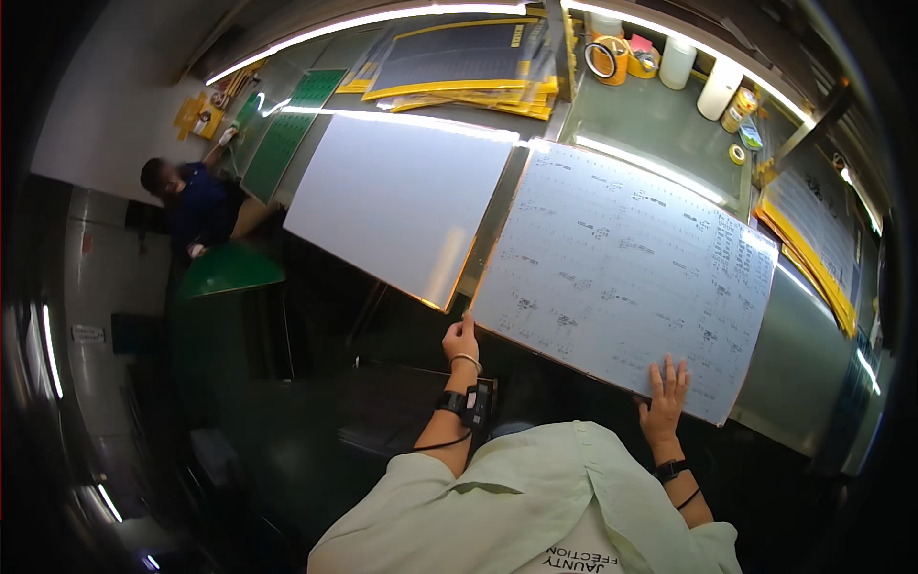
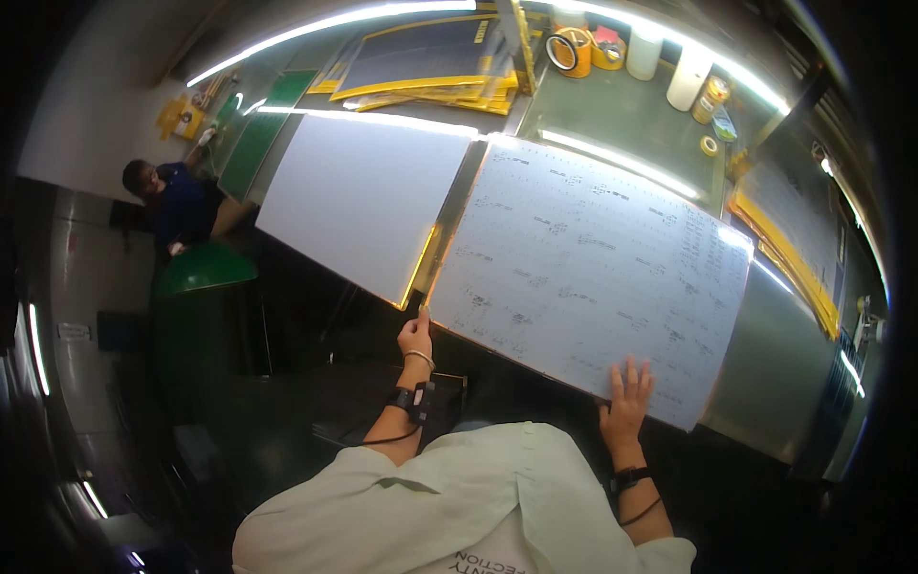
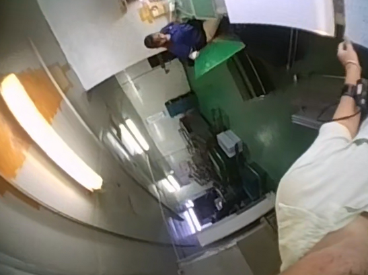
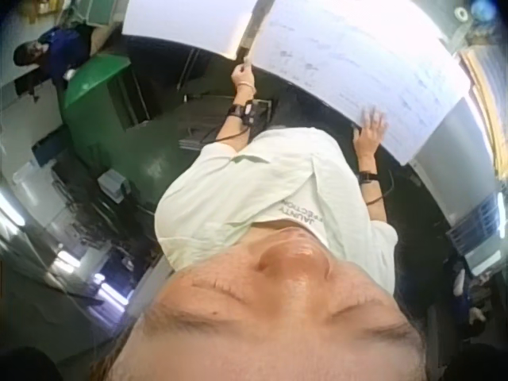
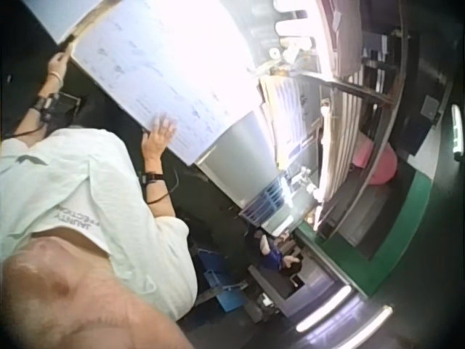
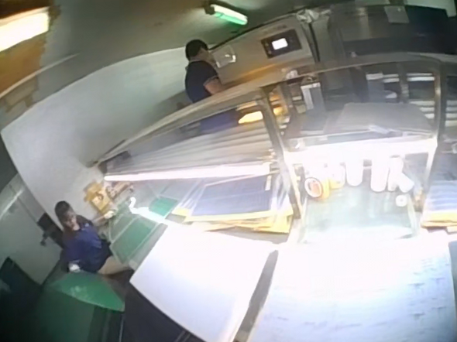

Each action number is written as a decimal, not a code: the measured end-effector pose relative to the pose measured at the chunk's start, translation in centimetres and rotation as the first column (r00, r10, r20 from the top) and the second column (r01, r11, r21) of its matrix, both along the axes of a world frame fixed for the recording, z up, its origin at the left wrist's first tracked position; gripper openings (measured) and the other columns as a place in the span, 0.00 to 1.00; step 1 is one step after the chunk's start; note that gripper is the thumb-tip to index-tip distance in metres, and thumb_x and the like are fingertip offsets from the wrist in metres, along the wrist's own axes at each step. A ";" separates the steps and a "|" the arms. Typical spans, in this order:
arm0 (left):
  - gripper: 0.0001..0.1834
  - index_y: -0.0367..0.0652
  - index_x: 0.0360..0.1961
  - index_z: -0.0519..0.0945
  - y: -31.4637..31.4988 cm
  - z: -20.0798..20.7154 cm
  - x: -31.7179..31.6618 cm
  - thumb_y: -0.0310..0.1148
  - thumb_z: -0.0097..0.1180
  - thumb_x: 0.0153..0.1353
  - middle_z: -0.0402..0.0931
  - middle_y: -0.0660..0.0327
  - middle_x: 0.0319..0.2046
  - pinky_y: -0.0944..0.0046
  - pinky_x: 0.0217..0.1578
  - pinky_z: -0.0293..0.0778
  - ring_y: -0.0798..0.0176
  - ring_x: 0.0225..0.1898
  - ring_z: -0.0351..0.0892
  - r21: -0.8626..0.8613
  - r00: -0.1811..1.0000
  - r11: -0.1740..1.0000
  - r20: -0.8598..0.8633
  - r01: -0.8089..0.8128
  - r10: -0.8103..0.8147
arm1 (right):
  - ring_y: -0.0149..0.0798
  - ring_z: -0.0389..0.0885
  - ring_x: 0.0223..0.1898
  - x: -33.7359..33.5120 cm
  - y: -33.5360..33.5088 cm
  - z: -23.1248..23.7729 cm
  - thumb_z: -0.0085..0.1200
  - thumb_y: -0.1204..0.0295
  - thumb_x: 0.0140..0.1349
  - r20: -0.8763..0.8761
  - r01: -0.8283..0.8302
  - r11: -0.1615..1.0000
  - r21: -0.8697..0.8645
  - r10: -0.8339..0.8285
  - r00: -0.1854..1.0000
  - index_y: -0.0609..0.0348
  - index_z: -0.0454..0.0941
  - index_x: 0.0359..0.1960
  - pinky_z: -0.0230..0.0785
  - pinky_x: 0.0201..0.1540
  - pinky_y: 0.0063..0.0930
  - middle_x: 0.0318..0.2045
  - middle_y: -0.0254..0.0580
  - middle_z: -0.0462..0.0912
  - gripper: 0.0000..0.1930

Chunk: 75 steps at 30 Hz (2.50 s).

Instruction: Inspecting and organizing large printed sheets at a fabrication station.

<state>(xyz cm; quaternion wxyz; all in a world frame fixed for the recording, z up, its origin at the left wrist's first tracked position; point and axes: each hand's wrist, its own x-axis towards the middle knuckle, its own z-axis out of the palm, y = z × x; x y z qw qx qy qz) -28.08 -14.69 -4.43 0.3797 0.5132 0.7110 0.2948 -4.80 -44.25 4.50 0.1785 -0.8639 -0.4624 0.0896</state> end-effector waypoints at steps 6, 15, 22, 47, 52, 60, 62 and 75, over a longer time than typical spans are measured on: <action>0.17 0.38 0.15 0.71 0.6 0.7 1.1 0.37 0.52 0.55 0.69 0.65 0.13 0.72 0.18 0.64 0.74 0.15 0.65 -0.061 0.914 0.998 0.406 -0.001 0.026 | 0.58 0.53 0.58 0.6 -0.2 -1.6 0.49 0.83 0.37 0.280 -0.023 0.998 0.058 0.005 0.960 0.55 0.70 0.45 0.47 0.58 0.51 0.54 0.48 0.62 0.27; 0.17 0.40 0.30 0.74 3.8 20.9 1.4 0.43 0.42 0.61 0.75 0.62 0.24 0.73 0.22 0.67 0.70 0.23 0.75 0.308 0.693 0.937 0.640 0.163 -0.331 | 0.49 0.76 0.37 9.7 2.1 18.3 0.41 0.82 0.50 0.346 -0.223 0.970 0.094 0.178 0.921 0.64 0.74 0.35 0.68 0.40 0.37 0.34 0.51 0.77 0.12; 0.27 0.40 0.36 0.71 7.6 8.3 -8.1 0.56 0.46 0.54 0.70 0.63 0.28 0.68 0.35 0.66 0.69 0.33 0.67 -0.243 0.901 0.945 0.321 -0.219 0.292 | 0.33 0.68 0.33 29.9 3.1 30.7 0.52 0.77 0.50 0.191 -0.094 0.983 0.157 0.064 0.979 0.62 0.68 0.42 0.65 0.36 0.23 0.33 0.39 0.69 0.16; 0.08 0.40 0.37 0.73 13.6 9.7 -7.7 0.29 0.52 0.54 0.74 0.62 0.31 0.65 0.36 0.72 0.64 0.34 0.74 -0.141 0.182 0.978 0.969 -0.153 0.168 | 0.43 0.67 0.50 1.7 39.4 2.6 0.48 0.59 0.57 -0.829 0.242 0.968 0.067 0.189 -0.526 0.65 0.64 0.49 0.60 0.52 0.37 0.47 0.50 0.69 0.24; 0.13 0.40 0.40 0.71 11.5 11.5 -10.5 0.35 0.51 0.56 0.73 0.62 0.34 0.65 0.38 0.72 0.64 0.38 0.74 -0.058 0.126 0.976 0.988 -0.211 0.086 | 0.41 0.70 0.46 -0.9 41.9 12.1 0.52 0.76 0.50 -0.879 0.285 0.854 0.435 0.471 -0.068 0.64 0.64 0.48 0.63 0.51 0.33 0.44 0.44 0.71 0.21; 0.50 0.41 0.60 0.50 15.0 17.8 -11.6 0.67 0.43 0.45 0.48 0.51 0.60 0.48 0.57 0.48 0.50 0.62 0.45 0.082 0.099 0.997 0.992 0.004 -0.082 | 0.35 0.74 0.40 -5.0 38.7 22.2 0.49 0.80 0.52 -0.509 -0.276 0.830 0.484 0.524 0.683 0.65 0.74 0.39 0.64 0.44 0.24 0.35 0.45 0.77 0.12; 0.51 0.42 0.61 0.49 15.5 18.9 -11.2 0.69 0.41 0.44 0.47 0.52 0.60 0.46 0.58 0.46 0.50 0.62 0.43 0.098 -0.345 0.993 0.936 0.070 -0.068 | 0.42 0.70 0.50 -7.3 38.4 20.2 0.47 0.84 0.47 -0.157 -0.694 0.514 0.504 0.845 0.511 0.56 0.72 0.47 0.60 0.53 0.28 0.45 0.47 0.74 0.22; 0.40 0.44 0.58 0.56 13.4 7.2 -7.0 0.64 0.33 0.54 0.55 0.54 0.57 0.46 0.56 0.50 0.48 0.58 0.52 -0.268 -0.348 0.960 0.910 -0.081 0.225 | 0.66 0.62 0.50 -18.0 36.4 3.7 0.52 0.64 0.51 -0.025 -0.793 0.609 0.008 0.793 0.609 0.62 0.65 0.39 0.66 0.44 0.47 0.53 0.60 0.61 0.18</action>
